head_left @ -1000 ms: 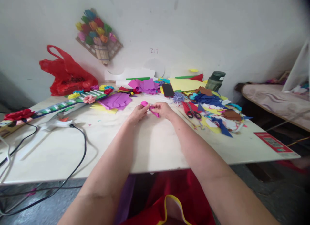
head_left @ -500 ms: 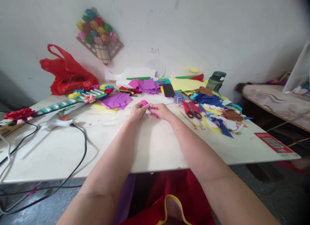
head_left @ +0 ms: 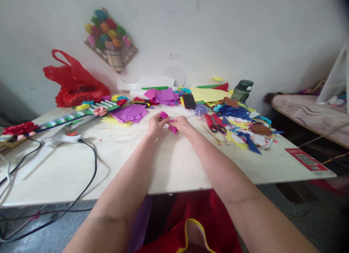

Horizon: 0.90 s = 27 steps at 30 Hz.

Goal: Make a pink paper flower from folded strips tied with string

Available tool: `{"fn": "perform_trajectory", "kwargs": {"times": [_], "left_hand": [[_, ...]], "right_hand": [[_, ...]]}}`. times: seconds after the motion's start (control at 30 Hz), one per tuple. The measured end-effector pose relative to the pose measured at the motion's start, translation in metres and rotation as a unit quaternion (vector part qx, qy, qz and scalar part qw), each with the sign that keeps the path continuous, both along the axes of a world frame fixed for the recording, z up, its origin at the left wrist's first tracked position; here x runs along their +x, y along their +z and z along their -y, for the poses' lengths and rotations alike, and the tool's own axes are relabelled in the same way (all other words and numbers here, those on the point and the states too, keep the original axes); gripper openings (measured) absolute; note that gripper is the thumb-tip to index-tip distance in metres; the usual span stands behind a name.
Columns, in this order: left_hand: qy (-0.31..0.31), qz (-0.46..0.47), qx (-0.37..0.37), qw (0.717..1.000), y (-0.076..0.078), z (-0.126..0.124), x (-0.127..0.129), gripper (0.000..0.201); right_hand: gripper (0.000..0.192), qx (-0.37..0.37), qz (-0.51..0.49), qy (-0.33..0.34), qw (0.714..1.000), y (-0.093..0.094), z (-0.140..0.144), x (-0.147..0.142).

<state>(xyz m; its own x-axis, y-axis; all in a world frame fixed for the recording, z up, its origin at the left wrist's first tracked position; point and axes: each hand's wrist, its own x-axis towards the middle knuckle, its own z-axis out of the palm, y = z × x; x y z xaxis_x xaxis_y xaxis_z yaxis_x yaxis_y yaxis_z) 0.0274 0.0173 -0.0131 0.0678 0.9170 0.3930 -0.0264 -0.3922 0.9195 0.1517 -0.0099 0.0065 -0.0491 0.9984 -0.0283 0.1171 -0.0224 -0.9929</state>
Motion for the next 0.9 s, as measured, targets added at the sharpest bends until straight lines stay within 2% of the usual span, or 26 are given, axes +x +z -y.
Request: {"fn": "perform_trajectory", "kwargs": {"times": [0.17, 0.3, 0.43, 0.63, 0.9], "left_hand": [[0.025, -0.008, -0.034, 0.999, 0.004, 0.004, 0.0, 0.026], [0.032, -0.083, -0.09, 0.992, 0.01, 0.012, -0.003, 0.038], [0.01, -0.144, -0.112, 0.983, 0.013, 0.016, -0.004, 0.042], [-0.025, -0.134, -0.1, 0.986, 0.012, 0.015, -0.003, 0.035], [0.007, -0.225, -0.044, 0.973, 0.005, 0.01, 0.002, 0.022]], "right_hand": [[0.014, 0.045, -0.001, 0.014, 0.999, -0.003, -0.002, 0.004], [0.018, 0.05, -0.015, 0.031, 0.998, -0.004, -0.004, 0.01], [0.018, 0.067, -0.018, 0.02, 0.997, -0.003, -0.006, 0.011], [0.01, 0.043, -0.011, 0.004, 0.999, 0.002, -0.003, 0.016], [0.02, 0.023, 0.025, -0.037, 0.999, 0.002, -0.003, 0.017]]}}
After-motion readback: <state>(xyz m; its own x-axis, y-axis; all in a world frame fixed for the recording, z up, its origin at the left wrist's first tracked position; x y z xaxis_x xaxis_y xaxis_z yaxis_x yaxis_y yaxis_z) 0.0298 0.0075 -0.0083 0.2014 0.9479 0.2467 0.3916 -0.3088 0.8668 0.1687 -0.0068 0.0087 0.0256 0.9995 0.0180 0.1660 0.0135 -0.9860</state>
